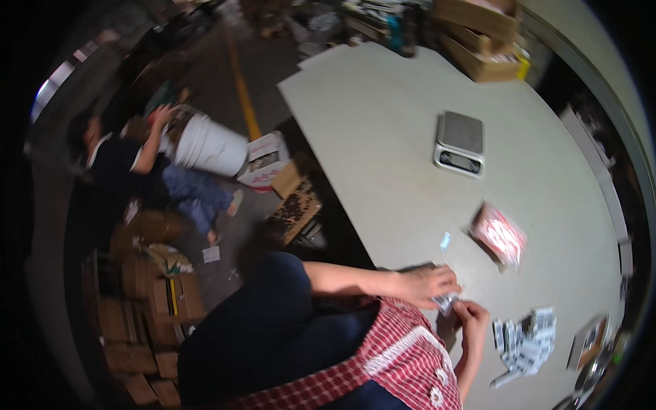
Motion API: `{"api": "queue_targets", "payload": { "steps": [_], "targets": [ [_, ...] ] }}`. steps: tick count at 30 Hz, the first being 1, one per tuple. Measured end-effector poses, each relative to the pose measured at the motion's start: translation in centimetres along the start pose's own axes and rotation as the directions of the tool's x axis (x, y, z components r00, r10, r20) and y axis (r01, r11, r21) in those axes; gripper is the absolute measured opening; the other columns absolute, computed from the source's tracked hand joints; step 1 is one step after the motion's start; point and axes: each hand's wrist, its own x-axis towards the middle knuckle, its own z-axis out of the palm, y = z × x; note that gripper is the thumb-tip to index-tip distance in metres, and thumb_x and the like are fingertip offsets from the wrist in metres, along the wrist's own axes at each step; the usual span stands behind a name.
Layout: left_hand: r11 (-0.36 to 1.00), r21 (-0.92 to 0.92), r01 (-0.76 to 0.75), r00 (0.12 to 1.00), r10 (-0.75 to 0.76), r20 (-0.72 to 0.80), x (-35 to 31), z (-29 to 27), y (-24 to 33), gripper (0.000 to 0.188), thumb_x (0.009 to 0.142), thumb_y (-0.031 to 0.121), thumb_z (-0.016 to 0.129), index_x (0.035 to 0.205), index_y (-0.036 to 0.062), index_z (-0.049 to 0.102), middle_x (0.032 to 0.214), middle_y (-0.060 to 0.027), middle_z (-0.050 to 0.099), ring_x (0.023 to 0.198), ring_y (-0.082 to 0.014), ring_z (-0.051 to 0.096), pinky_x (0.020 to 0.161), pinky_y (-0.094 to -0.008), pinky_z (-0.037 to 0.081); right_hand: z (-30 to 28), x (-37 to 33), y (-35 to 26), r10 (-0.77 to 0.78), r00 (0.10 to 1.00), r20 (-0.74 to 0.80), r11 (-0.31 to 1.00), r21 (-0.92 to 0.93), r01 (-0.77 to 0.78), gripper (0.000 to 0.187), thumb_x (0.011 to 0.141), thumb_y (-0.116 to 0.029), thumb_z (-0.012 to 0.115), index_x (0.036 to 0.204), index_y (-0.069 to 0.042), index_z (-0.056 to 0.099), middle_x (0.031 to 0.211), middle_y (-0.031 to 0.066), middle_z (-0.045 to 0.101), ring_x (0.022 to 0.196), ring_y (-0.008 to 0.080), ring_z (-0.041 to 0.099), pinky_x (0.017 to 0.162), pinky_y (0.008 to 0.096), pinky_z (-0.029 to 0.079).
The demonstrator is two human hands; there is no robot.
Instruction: The person unpacks plastic catches and metal plates from bags onto the table, then assembles the catches by fitting the metal plates into the plastic latch housings by hand.
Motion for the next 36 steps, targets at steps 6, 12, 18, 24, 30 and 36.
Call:
{"api": "queue_targets", "payload": {
  "steps": [6,12,18,24,30,36],
  "targets": [
    [1.000,0.019,0.021,0.999,-0.020,-0.037,-0.9,0.3,0.3,0.058,0.070,0.017,0.080,0.122,0.0046,0.059,0.113,-0.0130,0.054,0.108,-0.0335,0.056,0.086,-0.0431,0.052,1.5,-0.1,-2.8,-0.017,0.995,0.094,0.997,-0.067,0.023,0.015,0.092,-0.007,0.071,0.081,0.004,0.071,0.065,0.0050,0.065,0.048,0.0099,0.054,0.043,0.0265,0.042],
    [0.999,-0.009,0.037,0.998,-0.038,-0.053,-0.7,-0.5,1.0,0.062,0.068,0.015,0.082,0.125,0.0047,0.059,0.115,-0.0135,0.054,0.110,-0.0332,0.055,0.088,-0.0429,0.051,0.4,0.0,-2.7,-0.007,0.983,0.181,1.000,0.007,0.006,0.009,0.086,-0.001,0.068,0.079,0.004,0.068,0.066,0.0057,0.064,0.052,0.0121,0.056,0.049,0.0273,0.046],
    [0.990,-0.131,0.053,0.993,-0.067,-0.102,0.6,-2.6,3.9,0.052,0.071,0.014,0.081,0.117,0.0027,0.062,0.115,-0.0148,0.057,0.110,-0.0315,0.060,0.087,-0.0404,0.052,-0.1,-1.5,-3.4,-0.093,0.977,0.193,0.983,0.174,0.060,0.009,0.085,-0.002,0.073,0.078,0.001,0.067,0.068,0.0045,0.064,0.055,0.0115,0.055,0.048,0.0257,0.043],
    [0.729,-0.394,0.561,0.828,-0.501,0.251,2.4,-2.6,5.3,0.031,0.098,0.030,0.066,0.086,0.0017,0.071,0.068,-0.0091,0.071,0.056,-0.0205,0.068,0.056,-0.0340,0.055,0.8,-1.1,-2.4,-0.127,0.976,0.178,0.981,0.171,0.097,0.009,0.082,-0.003,0.076,0.078,-0.001,0.068,0.069,0.0036,0.066,0.054,0.0087,0.053,0.047,0.0239,0.037],
    [0.444,-0.509,0.737,0.672,-0.564,0.481,2.6,-3.1,4.7,0.033,0.104,0.027,0.057,0.087,0.0011,0.069,0.072,-0.0085,0.071,0.060,-0.0134,0.068,0.051,-0.0267,0.053,2.1,-1.8,-3.2,-0.124,0.977,0.174,0.985,0.139,0.100,0.013,0.080,-0.004,0.077,0.072,-0.006,0.067,0.065,-0.0025,0.060,0.052,0.0047,0.043,0.048,0.0231,0.027],
    [0.357,-0.633,0.687,0.714,-0.494,0.497,1.9,-1.9,4.2,0.029,0.104,0.023,0.056,0.088,0.0018,0.068,0.073,-0.0064,0.071,0.061,-0.0112,0.067,0.051,-0.0230,0.052,1.9,-2.4,-3.1,-0.105,0.968,0.228,0.946,0.322,0.027,0.014,0.083,-0.009,0.078,0.073,-0.005,0.068,0.068,-0.0003,0.063,0.056,0.0071,0.049,0.051,0.0231,0.033]
  ]
}}
